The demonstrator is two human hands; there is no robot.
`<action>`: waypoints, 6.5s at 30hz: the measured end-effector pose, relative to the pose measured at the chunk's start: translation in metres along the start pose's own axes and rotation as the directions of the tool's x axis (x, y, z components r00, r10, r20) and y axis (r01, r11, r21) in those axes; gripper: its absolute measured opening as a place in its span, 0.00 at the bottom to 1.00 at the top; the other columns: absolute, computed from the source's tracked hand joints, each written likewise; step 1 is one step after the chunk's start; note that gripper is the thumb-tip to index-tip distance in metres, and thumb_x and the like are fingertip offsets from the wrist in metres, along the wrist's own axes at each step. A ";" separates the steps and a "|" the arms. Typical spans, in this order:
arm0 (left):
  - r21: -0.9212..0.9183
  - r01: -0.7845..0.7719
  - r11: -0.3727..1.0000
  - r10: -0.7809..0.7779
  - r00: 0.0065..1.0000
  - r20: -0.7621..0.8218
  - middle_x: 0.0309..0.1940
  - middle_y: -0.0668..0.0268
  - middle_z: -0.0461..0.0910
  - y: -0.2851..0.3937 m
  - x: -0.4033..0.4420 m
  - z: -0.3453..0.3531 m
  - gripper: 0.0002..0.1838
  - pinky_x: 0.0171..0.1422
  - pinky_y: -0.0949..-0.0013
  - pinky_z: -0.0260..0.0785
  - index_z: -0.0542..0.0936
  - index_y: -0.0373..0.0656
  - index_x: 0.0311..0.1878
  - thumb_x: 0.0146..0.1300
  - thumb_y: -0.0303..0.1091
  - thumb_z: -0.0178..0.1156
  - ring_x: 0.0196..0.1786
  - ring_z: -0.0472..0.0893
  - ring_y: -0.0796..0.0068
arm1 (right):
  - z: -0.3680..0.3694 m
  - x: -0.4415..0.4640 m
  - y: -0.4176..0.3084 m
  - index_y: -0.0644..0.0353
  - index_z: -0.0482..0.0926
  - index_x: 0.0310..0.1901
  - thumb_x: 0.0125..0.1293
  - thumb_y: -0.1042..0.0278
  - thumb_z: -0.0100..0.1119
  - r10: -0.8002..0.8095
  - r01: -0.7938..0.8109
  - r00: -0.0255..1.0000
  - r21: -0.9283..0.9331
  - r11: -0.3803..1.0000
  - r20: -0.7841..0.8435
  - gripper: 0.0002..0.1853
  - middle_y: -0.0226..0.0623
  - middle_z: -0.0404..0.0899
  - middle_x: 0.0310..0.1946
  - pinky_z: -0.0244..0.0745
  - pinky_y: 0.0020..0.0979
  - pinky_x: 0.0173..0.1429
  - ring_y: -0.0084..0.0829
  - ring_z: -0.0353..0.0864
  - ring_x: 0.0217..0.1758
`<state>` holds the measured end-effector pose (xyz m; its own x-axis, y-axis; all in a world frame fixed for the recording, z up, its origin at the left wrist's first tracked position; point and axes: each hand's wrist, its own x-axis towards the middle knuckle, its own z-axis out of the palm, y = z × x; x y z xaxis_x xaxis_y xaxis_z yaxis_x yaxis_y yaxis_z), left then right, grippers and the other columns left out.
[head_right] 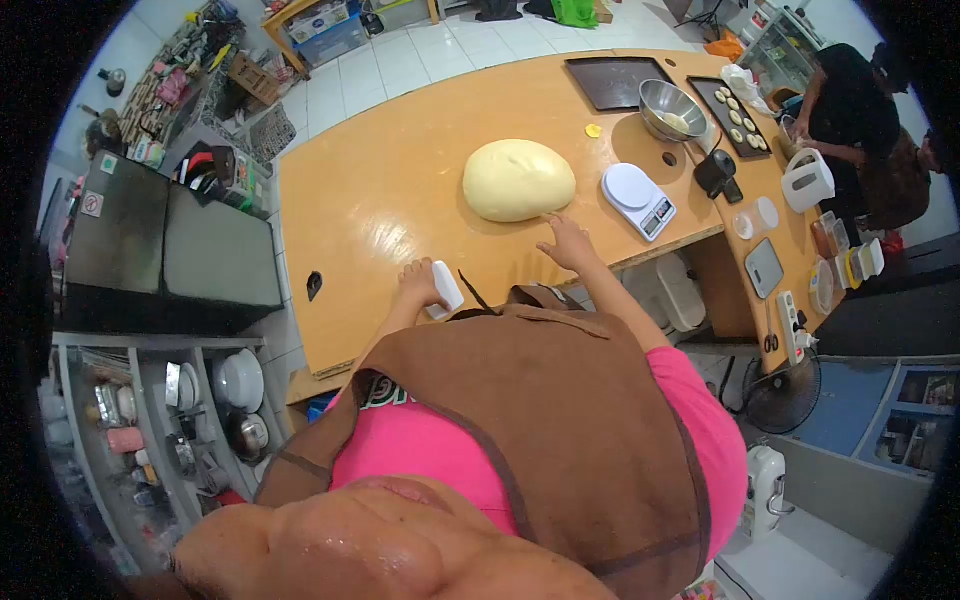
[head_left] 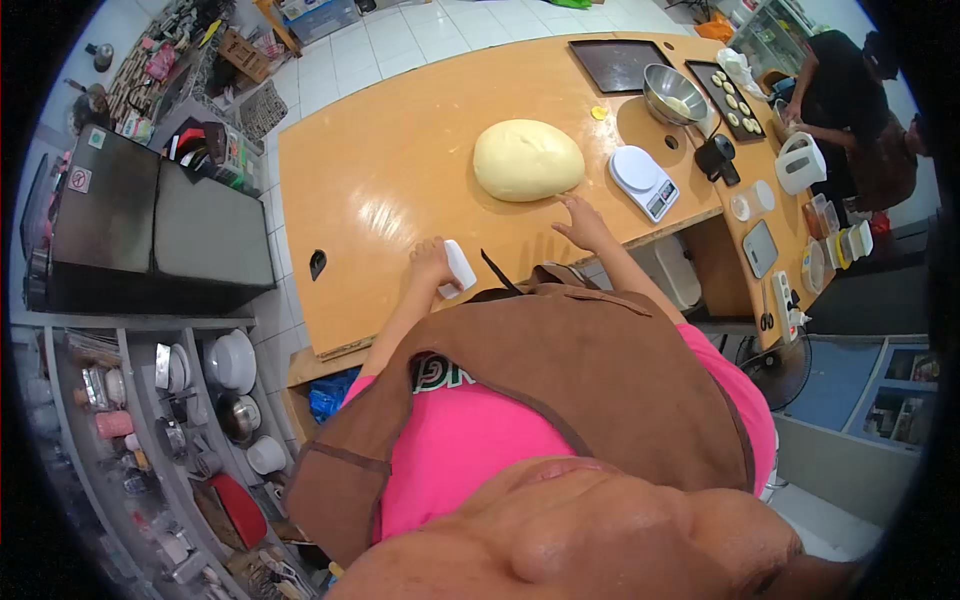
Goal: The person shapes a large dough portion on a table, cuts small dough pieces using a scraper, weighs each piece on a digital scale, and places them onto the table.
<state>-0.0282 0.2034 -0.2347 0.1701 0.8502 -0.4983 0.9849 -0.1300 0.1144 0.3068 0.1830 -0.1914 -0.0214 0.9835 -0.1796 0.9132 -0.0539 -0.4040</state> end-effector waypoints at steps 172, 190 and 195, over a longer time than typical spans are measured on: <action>-0.017 -0.779 0.626 0.402 0.342 -0.849 0.47 0.64 0.83 0.315 0.184 -0.067 0.17 0.56 0.64 0.72 0.81 0.45 0.50 0.56 0.34 0.69 0.52 0.81 0.66 | -0.083 0.007 0.201 0.54 0.61 0.72 0.52 0.40 0.69 -0.120 0.275 0.867 -0.264 0.924 0.484 0.49 0.52 0.82 0.43 0.76 0.44 0.51 0.49 0.82 0.47; -0.882 -0.422 -0.210 0.204 0.863 -0.461 0.53 0.61 0.77 0.287 0.146 -0.055 0.20 0.59 0.62 0.73 0.76 0.38 0.57 0.66 0.38 0.60 0.52 0.77 0.69 | -0.088 0.085 0.197 0.68 0.71 0.59 0.70 0.66 0.55 -0.138 0.287 0.958 0.807 0.516 -0.253 0.20 0.37 0.79 0.47 0.74 0.26 0.52 0.21 0.77 0.48; -0.951 -0.309 -0.029 0.236 0.922 -0.307 0.47 0.63 0.81 0.289 0.122 -0.050 0.24 0.57 0.65 0.73 0.76 0.35 0.56 0.69 0.47 0.59 0.51 0.79 0.71 | -0.070 0.091 0.161 0.65 0.73 0.59 0.68 0.64 0.60 -0.329 0.490 0.871 0.619 0.614 -0.364 0.21 0.42 0.83 0.43 0.77 0.31 0.46 0.27 0.81 0.44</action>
<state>0.2752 0.2954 -0.2191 0.3794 0.9097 -0.1687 -0.1123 0.2263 0.9676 0.4809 0.2760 -0.2098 -0.1704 0.9376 0.3032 0.2980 0.3423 -0.8911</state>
